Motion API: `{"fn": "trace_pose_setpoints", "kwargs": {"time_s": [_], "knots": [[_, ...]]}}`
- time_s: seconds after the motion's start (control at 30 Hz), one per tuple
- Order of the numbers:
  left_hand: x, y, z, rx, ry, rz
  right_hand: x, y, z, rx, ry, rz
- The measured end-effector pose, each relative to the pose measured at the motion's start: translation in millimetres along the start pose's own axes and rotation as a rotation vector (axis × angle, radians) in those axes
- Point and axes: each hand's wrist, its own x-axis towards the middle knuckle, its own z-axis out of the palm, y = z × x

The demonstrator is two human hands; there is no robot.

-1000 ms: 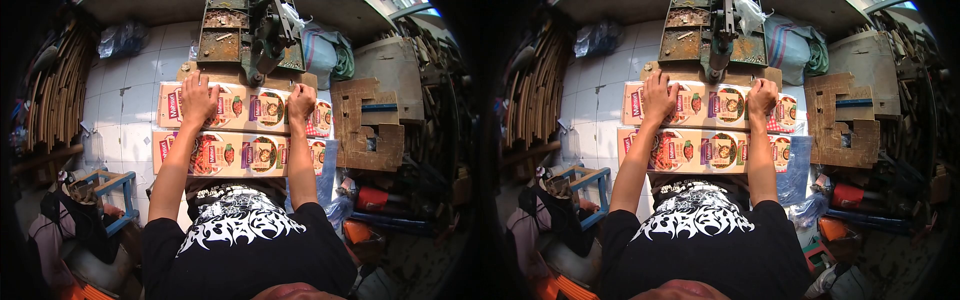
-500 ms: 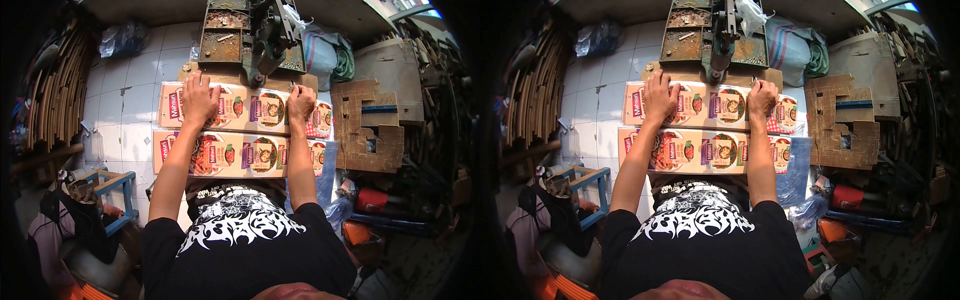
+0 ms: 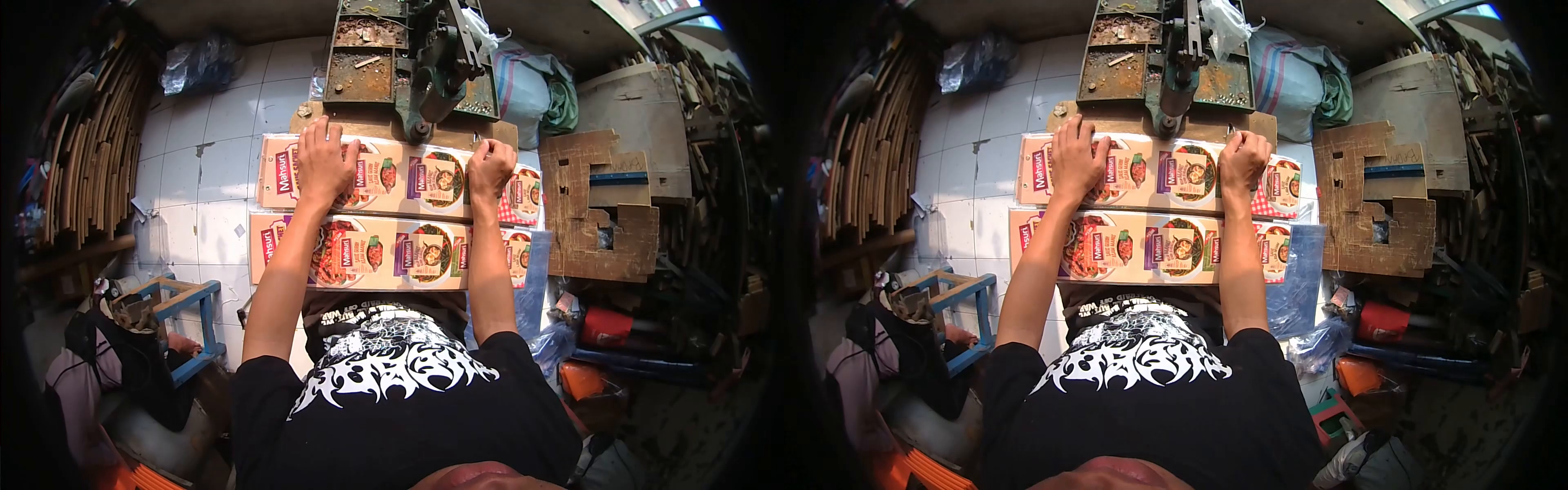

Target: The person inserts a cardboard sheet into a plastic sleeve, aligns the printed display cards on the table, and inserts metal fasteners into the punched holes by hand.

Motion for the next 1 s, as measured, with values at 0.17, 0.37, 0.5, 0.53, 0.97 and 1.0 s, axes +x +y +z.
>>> {"fn": "trace_pose_setpoints", "kwargs": {"time_s": [0.17,0.37,0.5,0.53,0.97,1.0], "knots": [[-0.9,-0.2,1.0,0.007,-0.004,0.001,-1.3,0.2,-1.9,0.052,0.048,0.015],[-0.6,-0.5,0.9,-0.003,0.004,0.006,1.1,2.3,0.2,0.006,-0.036,0.002],[0.2,0.1,-0.2,-0.003,0.009,0.011,-0.7,4.4,1.9,0.042,0.015,-0.005],[0.0,-0.1,0.0,-0.002,0.018,0.016,-2.0,5.0,1.0,0.081,0.051,-0.015],[0.2,-0.2,0.7,0.017,-0.026,0.010,2.5,5.8,3.2,0.085,-0.033,0.018],[0.4,0.1,0.5,0.022,-0.026,0.007,2.6,5.6,3.6,0.085,-0.032,0.026]]}}
